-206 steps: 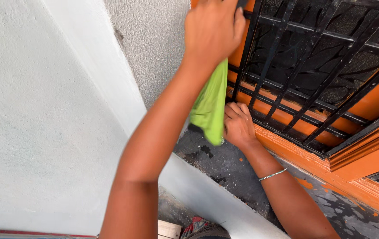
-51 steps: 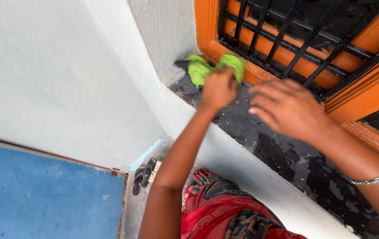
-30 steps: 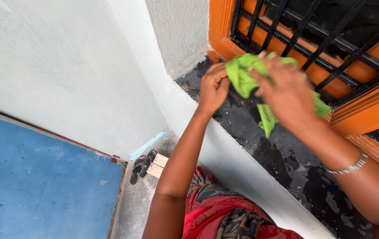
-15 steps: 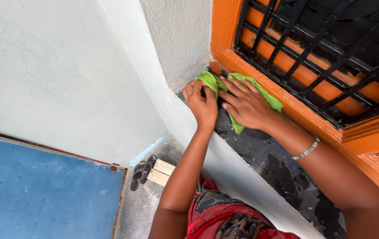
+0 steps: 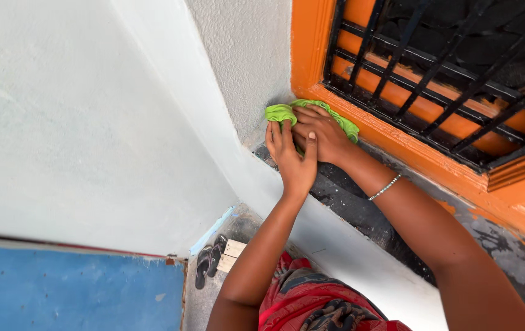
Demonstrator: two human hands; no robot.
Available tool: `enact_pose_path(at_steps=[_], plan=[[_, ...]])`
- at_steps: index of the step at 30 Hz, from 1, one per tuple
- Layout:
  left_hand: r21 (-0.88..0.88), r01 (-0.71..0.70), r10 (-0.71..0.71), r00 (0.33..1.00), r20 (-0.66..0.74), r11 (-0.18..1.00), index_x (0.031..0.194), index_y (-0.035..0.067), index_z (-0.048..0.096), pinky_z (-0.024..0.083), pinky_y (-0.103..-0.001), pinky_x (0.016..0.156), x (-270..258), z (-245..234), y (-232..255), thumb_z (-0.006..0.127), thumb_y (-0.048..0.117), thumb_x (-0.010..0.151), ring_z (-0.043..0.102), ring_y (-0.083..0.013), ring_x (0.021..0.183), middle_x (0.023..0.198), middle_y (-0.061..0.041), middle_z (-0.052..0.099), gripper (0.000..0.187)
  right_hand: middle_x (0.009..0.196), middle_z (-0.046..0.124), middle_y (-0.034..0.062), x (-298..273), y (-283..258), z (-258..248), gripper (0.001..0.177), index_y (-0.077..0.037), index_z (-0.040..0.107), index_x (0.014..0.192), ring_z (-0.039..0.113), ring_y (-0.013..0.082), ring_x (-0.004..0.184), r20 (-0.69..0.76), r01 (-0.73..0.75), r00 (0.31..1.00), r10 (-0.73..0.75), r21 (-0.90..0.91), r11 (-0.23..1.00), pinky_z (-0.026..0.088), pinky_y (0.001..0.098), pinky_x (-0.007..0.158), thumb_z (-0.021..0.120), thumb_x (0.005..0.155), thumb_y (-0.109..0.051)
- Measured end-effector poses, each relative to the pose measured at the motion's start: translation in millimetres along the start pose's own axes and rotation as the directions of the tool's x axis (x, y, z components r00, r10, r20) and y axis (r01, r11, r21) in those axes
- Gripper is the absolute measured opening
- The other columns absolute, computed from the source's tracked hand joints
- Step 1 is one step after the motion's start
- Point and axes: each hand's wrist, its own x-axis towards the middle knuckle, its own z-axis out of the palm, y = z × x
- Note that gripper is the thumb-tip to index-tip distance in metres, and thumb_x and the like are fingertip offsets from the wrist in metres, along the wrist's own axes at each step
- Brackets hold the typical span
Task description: The person wipes the exterior frame and metal bars of a window using a green cloth.
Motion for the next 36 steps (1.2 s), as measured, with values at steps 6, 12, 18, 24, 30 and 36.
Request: enact_pose_path(at_steps=[6,12,18,24,30,36], plan=[[-0.077,-0.07,0.077,0.993,0.093,0.995,0.104,0.001,0.076,0.038,-0.047,0.111,-0.1,-13.5,13.2,0.068,0.021,0.096,0.053,-0.0372,0.13,0.129,-0.022,0.066,0.024,0.12,0.066,0.0168,-57.8,-20.4,-38.4,0.011,-0.003,0.068,0.094,0.053,0.0342,0.137,0.01,-0.117,0.993,0.118,-0.099,0.988,0.036,0.0496,0.12,0.065,0.09,-0.013],[-0.299,0.038,-0.002,0.993,0.122,0.953,0.075,-0.001,0.068,0.052,-0.04,0.08,5.9,-26.4,20.8,0.064,0.022,0.101,0.067,-0.0274,0.09,0.094,-0.012,0.072,0.035,0.138,0.062,0.0107,-139.4,-54.6,-90.2,0.032,-0.014,0.073,0.117,0.054,0.0277,0.134,-0.03,-0.158,0.987,0.155,-0.127,0.979,0.042,0.0506,0.111,0.074,0.084,-0.014],[-0.221,-0.083,0.108,0.989,0.1,0.972,0.076,0.002,0.065,0.05,-0.04,0.074,38.1,-37.2,4.8,0.064,0.023,0.103,0.065,-0.0263,0.081,0.085,-0.009,0.069,0.034,0.154,0.043,0.0056,-181.4,-72.2,-130.1,0.046,-0.013,0.072,0.124,0.048,0.0297,0.13,0.101,-0.126,0.973,0.208,-0.523,0.843,0.04,0.0485,0.102,0.076,0.079,-0.022],[-0.139,-0.134,0.165,0.957,0.24,0.981,0.077,0.004,0.065,0.05,-0.04,0.067,38.7,-37.1,9.7,0.067,0.023,0.099,0.065,-0.0284,0.074,0.077,-0.008,0.067,0.029,0.17,0.021,-0.0007,-97.0,-29.6,-115.0,0.049,-0.025,0.063,0.139,0.023,0.0218,0.152,0.299,0.021,0.893,0.336,-0.773,0.634,0.018,0.0472,0.124,0.053,0.091,-0.024],[-0.175,-0.093,0.133,0.964,0.232,0.98,0.079,0.003,0.065,0.05,-0.039,0.067,39.5,-39.7,6.2,0.066,0.023,0.1,0.064,-0.0265,0.071,0.075,-0.009,0.066,0.028,0.17,0.016,0.0078,-29.2,-9.4,-80.1,0.046,-0.014,0.059,0.14,0.022,0.0239,0.156,0.226,0.11,0.97,0.091,-0.737,0.666,0.019,0.0414,0.127,0.047,0.099,-0.03],[-0.147,-0.16,0.186,0.965,0.187,0.976,0.08,0.004,0.066,0.051,-0.042,0.076,39.9,-38.1,4.2,0.067,0.02,0.098,0.065,-0.0297,0.081,0.082,-0.01,0.069,0.025,0.156,0.045,0.0147,38.0,2.1,-45.0,0.032,-0.005,0.06,0.121,0.043,0.0272,0.145,0.244,0.245,0.965,-0.09,-0.733,0.635,0.028,0.0409,0.124,0.056,0.095,-0.024]])
